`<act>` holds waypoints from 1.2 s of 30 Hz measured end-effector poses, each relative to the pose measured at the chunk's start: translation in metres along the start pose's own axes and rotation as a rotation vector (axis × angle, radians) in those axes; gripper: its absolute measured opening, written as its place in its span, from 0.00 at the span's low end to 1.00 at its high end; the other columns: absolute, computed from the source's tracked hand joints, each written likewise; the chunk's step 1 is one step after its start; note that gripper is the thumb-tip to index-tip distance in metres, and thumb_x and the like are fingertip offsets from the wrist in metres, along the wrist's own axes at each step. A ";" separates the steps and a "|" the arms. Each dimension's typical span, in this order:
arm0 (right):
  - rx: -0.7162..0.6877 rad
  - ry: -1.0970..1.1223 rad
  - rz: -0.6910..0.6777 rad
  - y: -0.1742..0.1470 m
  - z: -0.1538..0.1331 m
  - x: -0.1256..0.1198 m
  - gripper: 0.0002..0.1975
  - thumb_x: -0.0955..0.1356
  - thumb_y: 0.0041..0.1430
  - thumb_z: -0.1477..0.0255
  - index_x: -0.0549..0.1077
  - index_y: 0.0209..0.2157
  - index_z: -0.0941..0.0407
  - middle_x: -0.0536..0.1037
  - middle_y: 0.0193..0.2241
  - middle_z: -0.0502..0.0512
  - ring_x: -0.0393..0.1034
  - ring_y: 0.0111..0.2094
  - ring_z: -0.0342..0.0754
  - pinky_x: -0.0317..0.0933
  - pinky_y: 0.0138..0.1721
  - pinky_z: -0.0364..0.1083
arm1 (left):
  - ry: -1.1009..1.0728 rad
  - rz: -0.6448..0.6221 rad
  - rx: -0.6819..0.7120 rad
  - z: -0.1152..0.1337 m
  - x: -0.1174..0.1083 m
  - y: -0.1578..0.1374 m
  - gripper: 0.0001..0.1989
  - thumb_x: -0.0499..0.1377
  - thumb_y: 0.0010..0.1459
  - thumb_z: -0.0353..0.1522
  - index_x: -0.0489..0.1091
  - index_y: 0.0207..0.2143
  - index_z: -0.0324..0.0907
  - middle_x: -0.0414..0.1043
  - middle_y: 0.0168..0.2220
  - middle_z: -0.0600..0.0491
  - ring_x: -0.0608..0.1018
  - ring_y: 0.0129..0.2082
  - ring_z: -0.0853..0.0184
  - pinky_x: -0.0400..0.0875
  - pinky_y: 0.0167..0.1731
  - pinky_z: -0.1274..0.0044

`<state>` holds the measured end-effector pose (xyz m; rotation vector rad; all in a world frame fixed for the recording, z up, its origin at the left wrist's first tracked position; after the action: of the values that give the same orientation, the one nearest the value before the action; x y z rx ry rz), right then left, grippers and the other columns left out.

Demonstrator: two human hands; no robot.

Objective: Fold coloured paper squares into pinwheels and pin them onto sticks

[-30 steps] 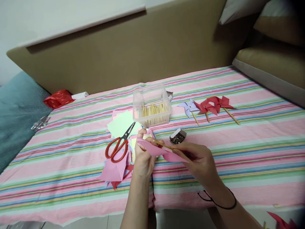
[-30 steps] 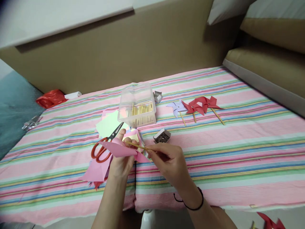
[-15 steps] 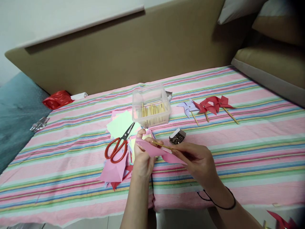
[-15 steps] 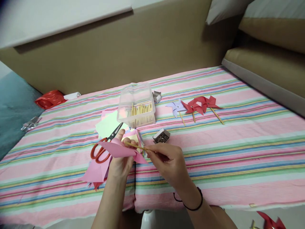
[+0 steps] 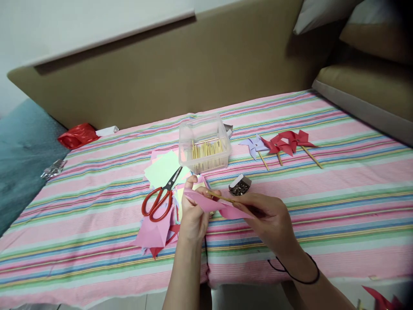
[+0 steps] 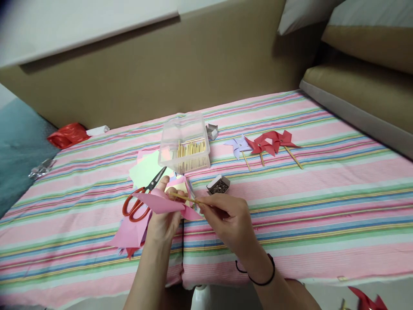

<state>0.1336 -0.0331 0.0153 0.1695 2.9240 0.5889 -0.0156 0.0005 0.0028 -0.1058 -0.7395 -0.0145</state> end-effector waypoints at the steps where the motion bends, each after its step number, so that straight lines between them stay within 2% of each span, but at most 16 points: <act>1: -0.006 -0.001 -0.001 0.000 0.000 0.000 0.08 0.69 0.53 0.76 0.81 0.34 0.53 0.82 0.29 0.54 0.78 0.31 0.49 0.70 0.30 0.43 | 0.000 -0.002 0.000 0.000 0.000 0.000 0.42 0.74 0.32 0.28 0.60 0.50 0.52 0.69 0.22 0.63 0.79 0.29 0.68 0.73 0.29 0.81; 15: -0.017 0.017 0.006 0.000 0.001 0.000 0.07 0.70 0.52 0.77 0.80 0.33 0.54 0.82 0.29 0.54 0.77 0.29 0.48 0.69 0.29 0.42 | 0.001 -0.020 -0.003 0.001 -0.001 0.001 0.43 0.74 0.33 0.29 0.59 0.51 0.52 0.70 0.22 0.63 0.80 0.30 0.68 0.72 0.28 0.82; 21: -0.028 -0.017 0.002 -0.001 0.003 0.000 0.07 0.69 0.53 0.78 0.80 0.33 0.55 0.82 0.28 0.53 0.77 0.29 0.47 0.69 0.29 0.41 | 0.002 -0.017 0.006 0.000 -0.001 0.001 0.42 0.74 0.33 0.29 0.59 0.51 0.51 0.70 0.22 0.63 0.80 0.29 0.68 0.73 0.33 0.79; 29: -0.067 -0.035 0.005 -0.001 0.001 0.001 0.07 0.69 0.53 0.78 0.80 0.34 0.58 0.82 0.29 0.56 0.77 0.29 0.48 0.69 0.28 0.42 | 0.017 -0.024 0.003 -0.001 -0.007 0.002 0.32 0.73 0.36 0.28 0.60 0.42 0.47 0.71 0.24 0.62 0.79 0.29 0.71 0.70 0.29 0.84; 36: -0.101 -0.056 0.017 -0.003 0.002 0.001 0.06 0.70 0.53 0.79 0.79 0.33 0.59 0.82 0.29 0.57 0.77 0.28 0.48 0.69 0.27 0.42 | 0.004 -0.041 0.008 -0.001 -0.005 0.002 0.32 0.73 0.35 0.26 0.60 0.40 0.46 0.71 0.24 0.63 0.80 0.29 0.71 0.72 0.29 0.84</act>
<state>0.1329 -0.0346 0.0121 0.1954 2.8338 0.7207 -0.0190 0.0022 -0.0014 -0.0827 -0.7377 -0.0508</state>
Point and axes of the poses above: each hand's wrist, its own y-axis towards the middle knuckle, its own x-axis out of the palm, z = x × y, the point moved 2 cm from there along y, towards the middle knuckle
